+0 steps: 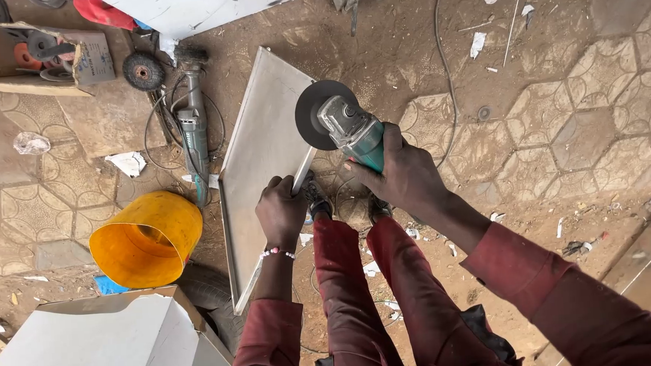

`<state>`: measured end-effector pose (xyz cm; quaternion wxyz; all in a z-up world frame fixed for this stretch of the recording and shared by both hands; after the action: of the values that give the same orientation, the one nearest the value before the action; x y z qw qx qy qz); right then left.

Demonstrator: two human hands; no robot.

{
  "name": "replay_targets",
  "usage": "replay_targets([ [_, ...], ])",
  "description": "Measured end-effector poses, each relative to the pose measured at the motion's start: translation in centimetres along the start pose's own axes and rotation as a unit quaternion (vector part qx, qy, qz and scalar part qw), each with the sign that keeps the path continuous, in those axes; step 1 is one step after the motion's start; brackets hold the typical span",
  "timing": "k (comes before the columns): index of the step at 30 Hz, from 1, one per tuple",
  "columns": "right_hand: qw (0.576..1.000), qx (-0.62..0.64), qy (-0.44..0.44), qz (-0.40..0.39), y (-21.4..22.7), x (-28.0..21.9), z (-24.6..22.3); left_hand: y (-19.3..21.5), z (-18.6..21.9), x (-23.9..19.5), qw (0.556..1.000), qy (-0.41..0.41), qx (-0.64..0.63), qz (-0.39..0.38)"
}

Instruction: Using an angle grinder to trim and smooth the edges of a metal frame on a fabrication floor.

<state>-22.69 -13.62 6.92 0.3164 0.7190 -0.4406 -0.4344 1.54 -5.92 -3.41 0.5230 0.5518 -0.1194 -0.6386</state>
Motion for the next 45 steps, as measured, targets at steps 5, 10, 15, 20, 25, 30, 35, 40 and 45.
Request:
replay_targets([
  [5,0.999,0.004,0.033,-0.027,1.7,-0.6,-1.3,0.3,0.1,0.0,1.000,-0.006,-0.002,0.004],
  [10,1.000,0.015,0.011,-0.009,0.6,-1.1,-0.6,0.7,0.6,-0.2,1.000,-0.006,-0.013,0.002],
  [15,0.999,0.028,0.021,-0.038,0.2,-1.2,-1.4,0.3,0.2,0.3,1.000,-0.017,-0.003,0.012],
  [20,0.999,0.034,-0.021,-0.016,-0.3,-0.5,0.3,-0.1,-0.2,0.0,1.000,-0.014,-0.009,0.005],
  [25,1.000,0.000,-0.014,-0.023,0.4,-1.0,0.6,0.1,-0.4,-0.3,1.000,-0.013,0.002,0.001],
  [30,0.998,0.041,0.031,-0.042,0.2,-1.6,-1.2,0.9,-0.7,1.4,1.000,-0.003,-0.017,0.020],
  [35,1.000,0.021,-0.001,-0.011,0.4,-0.1,-1.0,1.4,-0.3,1.7,1.000,0.000,-0.011,0.023],
  [40,1.000,0.010,-0.012,-0.007,2.2,1.4,-0.9,1.3,0.0,1.1,1.000,-0.010,-0.023,0.019],
  [45,0.991,0.072,-0.101,-0.041,2.7,0.1,1.4,3.1,-1.0,2.2,0.997,-0.005,-0.025,0.071],
])
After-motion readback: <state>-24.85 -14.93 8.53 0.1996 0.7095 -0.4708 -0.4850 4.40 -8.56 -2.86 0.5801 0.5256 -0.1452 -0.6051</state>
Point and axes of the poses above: each hand's wrist, its own x-axis towards the middle knuckle, its own y-axis out of the back of the hand, z = x × y, the point moved 7 cm from there along x, towards the middle knuckle, and after that the axes turned 7 degrees about -z, right-handed, at the moved point
